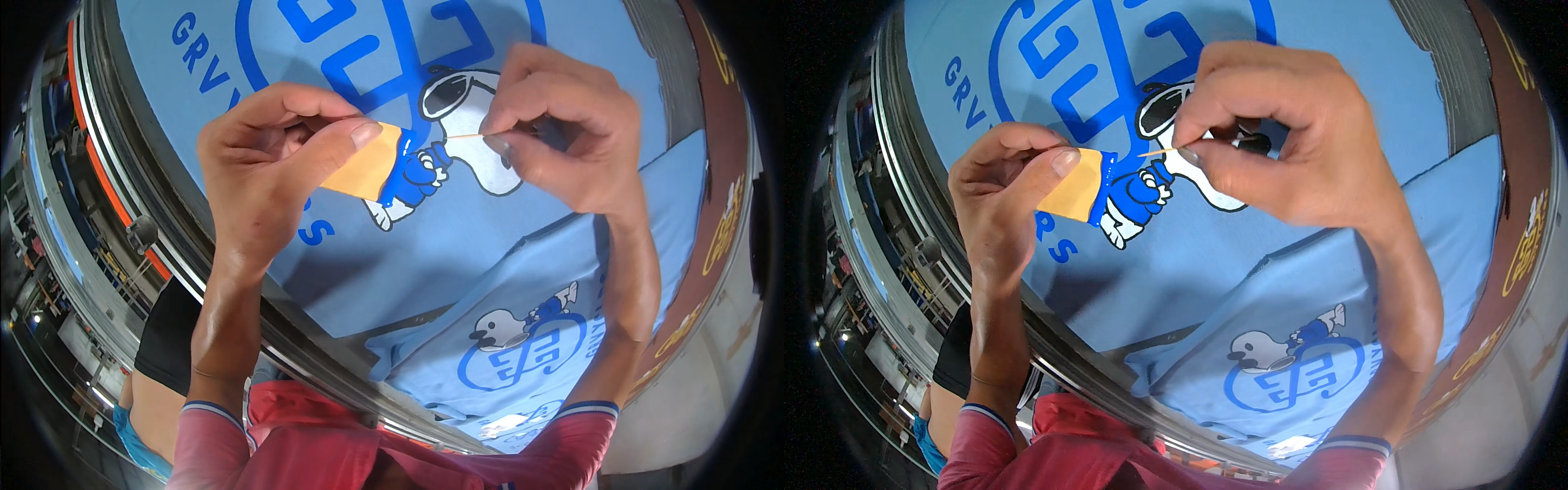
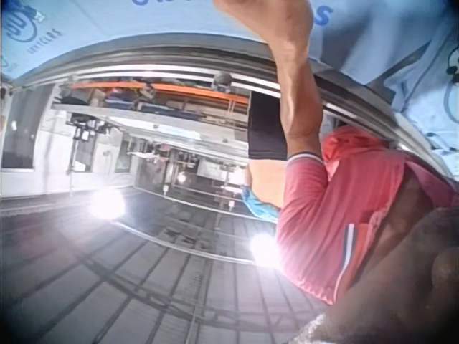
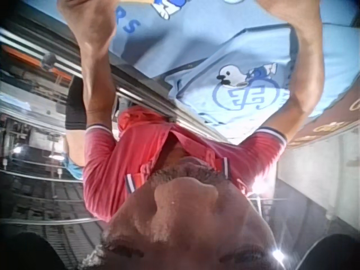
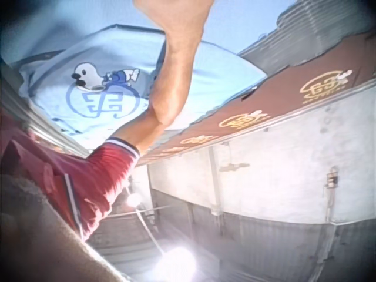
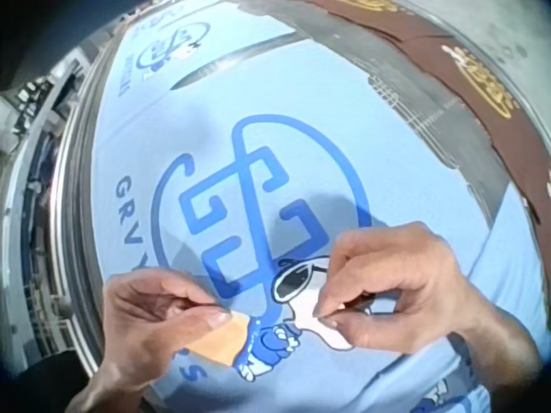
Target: The person uses a small brush to apply blue paint to the outline of a cartoon character on a light blue t-shirt. They hold a yellow sponge in their left hand and carefully paint the edges of the character's head and body. The person repositions the shirt on the table to access different areas of the design.
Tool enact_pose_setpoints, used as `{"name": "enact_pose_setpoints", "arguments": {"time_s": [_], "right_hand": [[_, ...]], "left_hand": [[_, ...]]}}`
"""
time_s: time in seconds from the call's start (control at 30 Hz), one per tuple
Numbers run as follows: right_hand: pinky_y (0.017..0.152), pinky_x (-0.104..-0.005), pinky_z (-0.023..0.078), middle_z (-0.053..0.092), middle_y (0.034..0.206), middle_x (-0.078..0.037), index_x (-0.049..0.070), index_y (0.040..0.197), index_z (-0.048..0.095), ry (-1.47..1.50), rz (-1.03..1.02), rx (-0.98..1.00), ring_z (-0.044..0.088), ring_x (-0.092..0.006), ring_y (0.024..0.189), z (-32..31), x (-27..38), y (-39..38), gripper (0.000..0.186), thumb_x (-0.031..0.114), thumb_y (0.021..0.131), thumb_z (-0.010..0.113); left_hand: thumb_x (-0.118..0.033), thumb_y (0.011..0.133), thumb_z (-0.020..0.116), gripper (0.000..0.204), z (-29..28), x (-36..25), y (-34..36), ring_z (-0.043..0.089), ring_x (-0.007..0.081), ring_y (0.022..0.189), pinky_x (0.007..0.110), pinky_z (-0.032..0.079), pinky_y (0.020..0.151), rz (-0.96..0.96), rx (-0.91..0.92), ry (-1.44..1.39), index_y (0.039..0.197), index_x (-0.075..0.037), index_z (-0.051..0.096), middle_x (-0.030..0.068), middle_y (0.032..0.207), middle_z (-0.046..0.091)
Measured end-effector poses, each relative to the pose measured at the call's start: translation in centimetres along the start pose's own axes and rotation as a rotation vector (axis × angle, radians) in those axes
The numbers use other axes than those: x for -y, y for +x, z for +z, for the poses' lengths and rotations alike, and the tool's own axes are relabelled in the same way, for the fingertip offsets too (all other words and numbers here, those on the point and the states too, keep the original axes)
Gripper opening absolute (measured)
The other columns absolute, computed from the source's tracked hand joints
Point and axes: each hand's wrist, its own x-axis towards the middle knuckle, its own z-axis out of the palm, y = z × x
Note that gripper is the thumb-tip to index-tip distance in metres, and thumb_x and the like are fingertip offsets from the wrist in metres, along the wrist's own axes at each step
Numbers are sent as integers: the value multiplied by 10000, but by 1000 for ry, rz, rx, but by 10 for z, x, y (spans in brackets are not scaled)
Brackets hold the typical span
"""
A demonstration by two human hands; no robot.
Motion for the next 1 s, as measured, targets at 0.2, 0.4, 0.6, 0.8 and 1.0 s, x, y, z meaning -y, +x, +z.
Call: {"name": "enact_pose_setpoints", "arguments": {"time_s": [0.2,0.4,0.6,0.8,1.0], "right_hand": [[474,-223,336,585,753,-76,-14,832,677,-60,-15,-72,490,-89,568,14,-1,-3,222,-108,635,634],[472,-217,337,587,759,-67,-12,831,672,-99,-56,-83,492,-80,566,17,-3,-3,209,-99,645,637],[469,-217,336,584,759,-62,-8,837,669,-114,-59,-72,492,-79,561,17,-4,-4,209,-89,646,642],[467,-216,336,580,755,-59,-4,850,673,-132,-72,-43,492,-74,560,16,-4,-3,207,-80,659,649],[467,-212,335,581,758,-61,-4,857,673,-127,-74,-39,494,-72,561,17,-5,-3,206,-80,667,648]], "left_hand": [[11,783,753,106,5,0,0,622,57,685,173,461,600,-3,-11,65,876,13,702,24,756,681],[-12,781,762,97,3,2,1,551,19,639,159,389,558,14,3,128,861,-3,708,2,741,668],[-13,777,763,97,4,2,1,519,4,625,152,352,547,31,-10,119,859,-8,712,-10,729,660],[-22,799,743,104,2,-1,0,643,91,696,198,487,644,7,29,172,882,4,687,59,779,689],[-21,797,744,106,2,-2,1,647,92,701,197,492,651,-1,29,178,884,3,688,59,784,692]]}}
